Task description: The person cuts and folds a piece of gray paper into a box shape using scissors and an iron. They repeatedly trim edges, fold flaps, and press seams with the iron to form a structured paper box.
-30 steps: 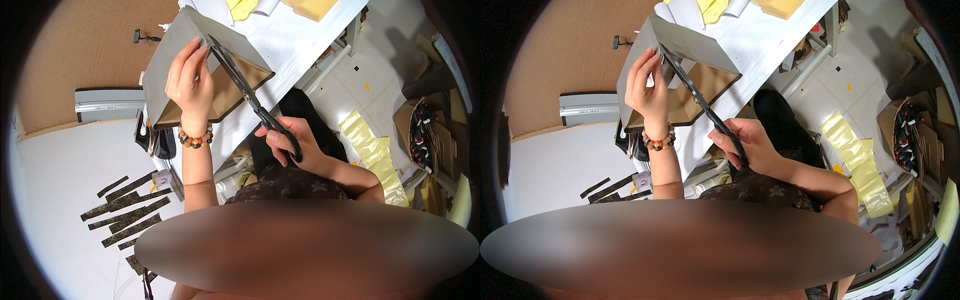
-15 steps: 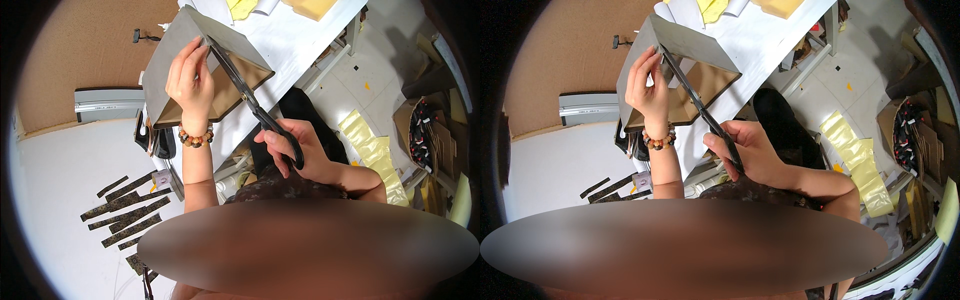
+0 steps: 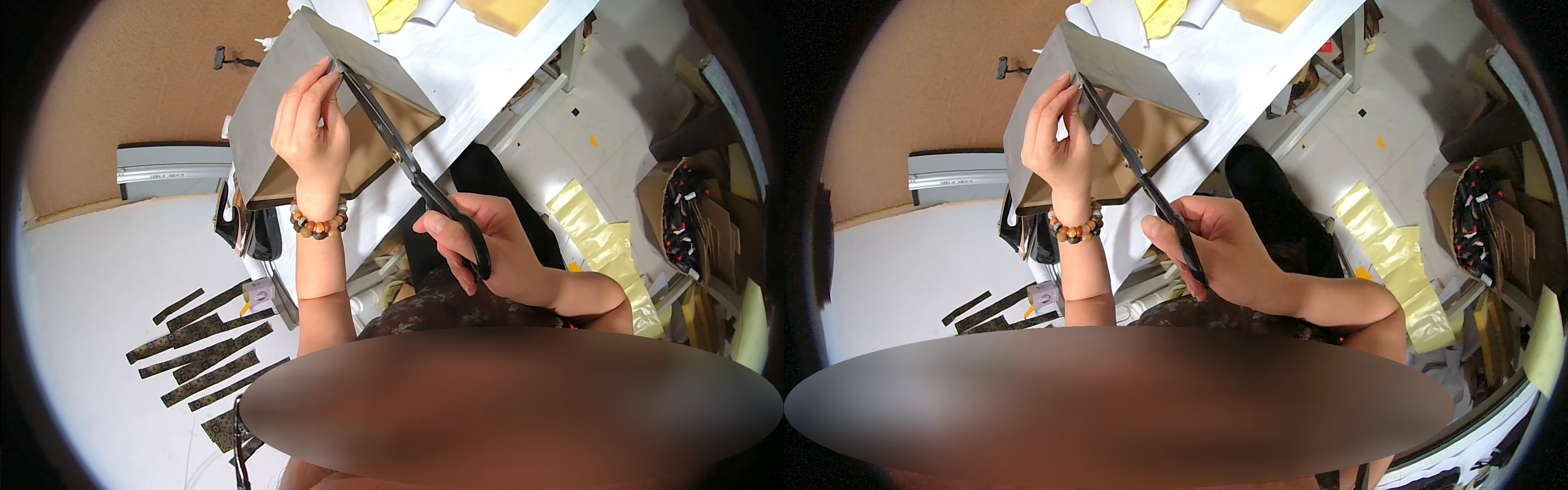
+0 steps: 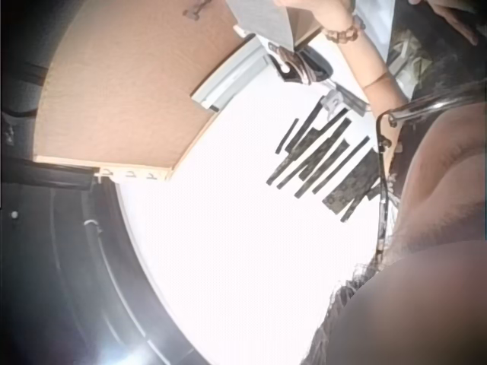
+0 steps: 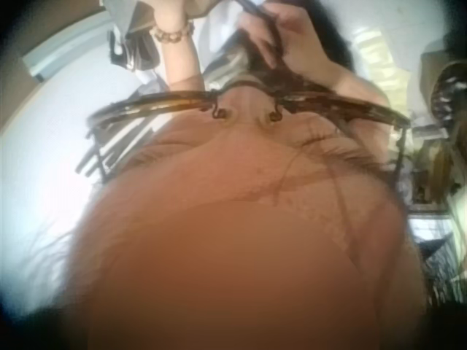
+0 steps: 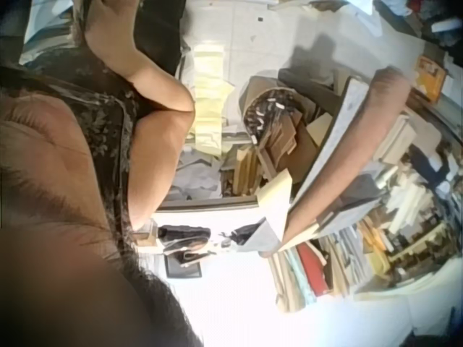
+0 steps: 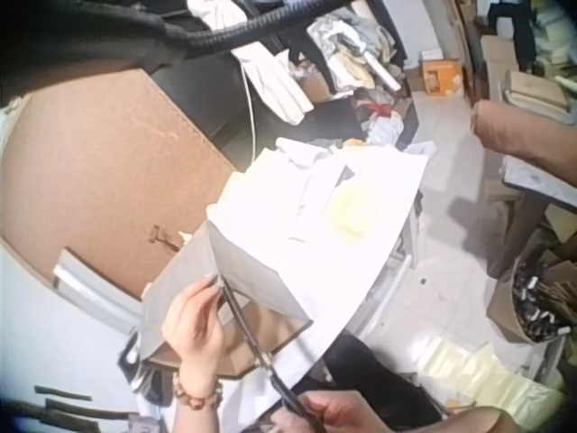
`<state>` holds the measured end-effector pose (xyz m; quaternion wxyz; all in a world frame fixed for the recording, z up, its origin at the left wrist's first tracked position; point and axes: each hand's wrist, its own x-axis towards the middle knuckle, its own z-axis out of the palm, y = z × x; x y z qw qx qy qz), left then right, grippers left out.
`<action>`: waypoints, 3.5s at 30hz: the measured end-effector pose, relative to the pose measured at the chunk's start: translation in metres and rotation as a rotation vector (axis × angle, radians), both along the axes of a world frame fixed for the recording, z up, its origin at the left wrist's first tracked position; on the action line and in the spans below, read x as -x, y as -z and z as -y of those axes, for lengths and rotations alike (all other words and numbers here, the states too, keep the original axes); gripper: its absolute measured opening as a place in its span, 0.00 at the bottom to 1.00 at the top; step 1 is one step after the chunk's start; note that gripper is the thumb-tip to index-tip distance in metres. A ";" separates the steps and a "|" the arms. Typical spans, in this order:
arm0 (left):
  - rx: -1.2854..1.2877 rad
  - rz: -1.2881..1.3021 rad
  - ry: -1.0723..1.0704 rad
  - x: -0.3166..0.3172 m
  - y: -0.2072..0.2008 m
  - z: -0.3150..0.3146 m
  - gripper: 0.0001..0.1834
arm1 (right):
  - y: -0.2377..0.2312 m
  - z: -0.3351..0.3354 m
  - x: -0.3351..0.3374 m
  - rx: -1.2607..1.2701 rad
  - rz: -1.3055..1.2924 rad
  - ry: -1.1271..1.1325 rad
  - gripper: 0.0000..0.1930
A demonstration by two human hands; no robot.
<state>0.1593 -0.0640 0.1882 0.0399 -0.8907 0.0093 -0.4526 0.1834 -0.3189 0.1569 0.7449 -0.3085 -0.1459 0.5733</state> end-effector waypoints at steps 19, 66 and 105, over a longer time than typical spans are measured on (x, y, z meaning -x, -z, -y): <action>0.184 -0.026 0.061 0.010 -0.019 0.004 0.13 | 0.025 0.009 0.001 -0.113 0.226 0.278 0.07; 0.284 -0.136 0.101 0.006 -0.036 -0.021 0.06 | 0.018 -0.179 -0.055 -0.074 0.392 0.824 0.20; 0.757 -0.461 0.190 -0.001 -0.059 -0.057 0.09 | 0.000 -0.163 -0.073 -0.091 0.427 0.604 0.19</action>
